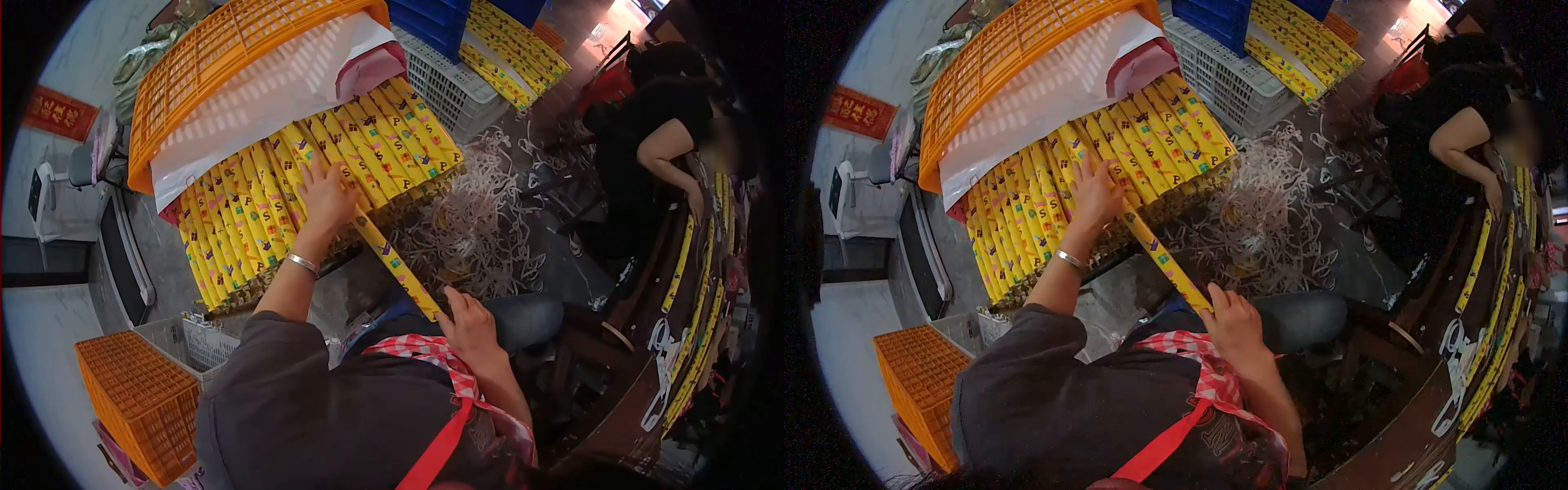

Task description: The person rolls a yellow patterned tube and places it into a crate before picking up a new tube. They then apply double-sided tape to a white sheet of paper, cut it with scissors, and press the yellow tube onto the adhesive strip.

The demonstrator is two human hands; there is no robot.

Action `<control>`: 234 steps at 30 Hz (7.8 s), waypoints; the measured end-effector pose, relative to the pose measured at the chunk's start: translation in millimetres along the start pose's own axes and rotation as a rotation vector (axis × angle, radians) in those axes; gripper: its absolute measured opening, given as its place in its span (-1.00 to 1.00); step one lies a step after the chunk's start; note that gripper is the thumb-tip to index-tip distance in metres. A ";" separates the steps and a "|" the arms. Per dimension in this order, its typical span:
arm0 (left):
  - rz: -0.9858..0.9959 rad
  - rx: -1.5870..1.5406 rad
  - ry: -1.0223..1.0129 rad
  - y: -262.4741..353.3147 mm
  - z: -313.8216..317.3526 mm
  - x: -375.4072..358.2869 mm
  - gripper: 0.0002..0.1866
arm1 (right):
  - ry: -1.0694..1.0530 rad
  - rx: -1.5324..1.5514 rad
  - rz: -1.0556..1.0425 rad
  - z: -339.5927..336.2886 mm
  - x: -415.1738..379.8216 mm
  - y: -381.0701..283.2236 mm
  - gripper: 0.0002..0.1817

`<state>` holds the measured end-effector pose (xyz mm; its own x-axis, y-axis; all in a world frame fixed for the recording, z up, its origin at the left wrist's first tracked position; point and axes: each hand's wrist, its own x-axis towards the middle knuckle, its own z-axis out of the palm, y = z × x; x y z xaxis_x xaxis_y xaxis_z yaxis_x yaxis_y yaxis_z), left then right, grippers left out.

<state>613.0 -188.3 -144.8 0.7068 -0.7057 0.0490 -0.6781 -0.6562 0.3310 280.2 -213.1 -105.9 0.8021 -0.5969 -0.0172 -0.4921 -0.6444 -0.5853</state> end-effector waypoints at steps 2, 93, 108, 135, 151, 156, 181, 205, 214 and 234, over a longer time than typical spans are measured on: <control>-0.038 0.022 -0.006 -8.3 1.0 7.4 -0.41 | -0.015 -0.010 0.005 0.5 -7.8 3.7 -0.50; 0.042 0.326 0.197 -94.1 4.9 55.4 -0.37 | 0.387 -0.674 0.509 -186.5 -164.0 109.1 -0.67; 0.451 -1.024 -0.243 182.8 97.5 16.2 -0.81 | 0.477 -0.570 1.032 -207.1 -236.3 189.5 -0.31; 0.153 -0.416 -0.348 368.3 397.2 228.8 -0.78 | 0.275 -0.453 0.919 -274.5 -183.0 277.3 -0.50; 0.720 0.655 -0.044 397.4 416.8 426.8 -0.78 | 0.172 -0.403 0.964 -268.6 -110.5 363.5 -0.53; 0.842 0.737 -0.070 382.3 422.7 437.8 -0.75 | 0.145 -0.379 0.996 -264.5 -109.2 360.2 -0.54; 1.484 -0.450 -0.282 479.1 39.7 76.7 -0.48 | 0.541 -0.520 0.999 -228.8 -212.0 191.8 -0.63; 1.287 -1.885 -0.933 363.0 -249.8 32.5 -0.59 | 1.274 -0.733 0.511 -160.3 -208.6 -40.7 -0.32; 1.420 -2.047 -1.164 352.5 -266.2 1.3 -0.59 | 1.309 -0.473 0.502 -140.9 -212.4 -90.3 -0.46; 1.140 -2.424 -1.913 441.7 -220.6 -63.9 -0.28 | 1.114 -0.643 0.873 -115.5 -273.1 -143.3 -0.66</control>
<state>312.7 -374.0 206.1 -0.3588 -0.4296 0.8287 0.9118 -0.3514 0.2127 92.5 -12.9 76.4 -0.3048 -0.7357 0.6049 -0.9468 0.1652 -0.2761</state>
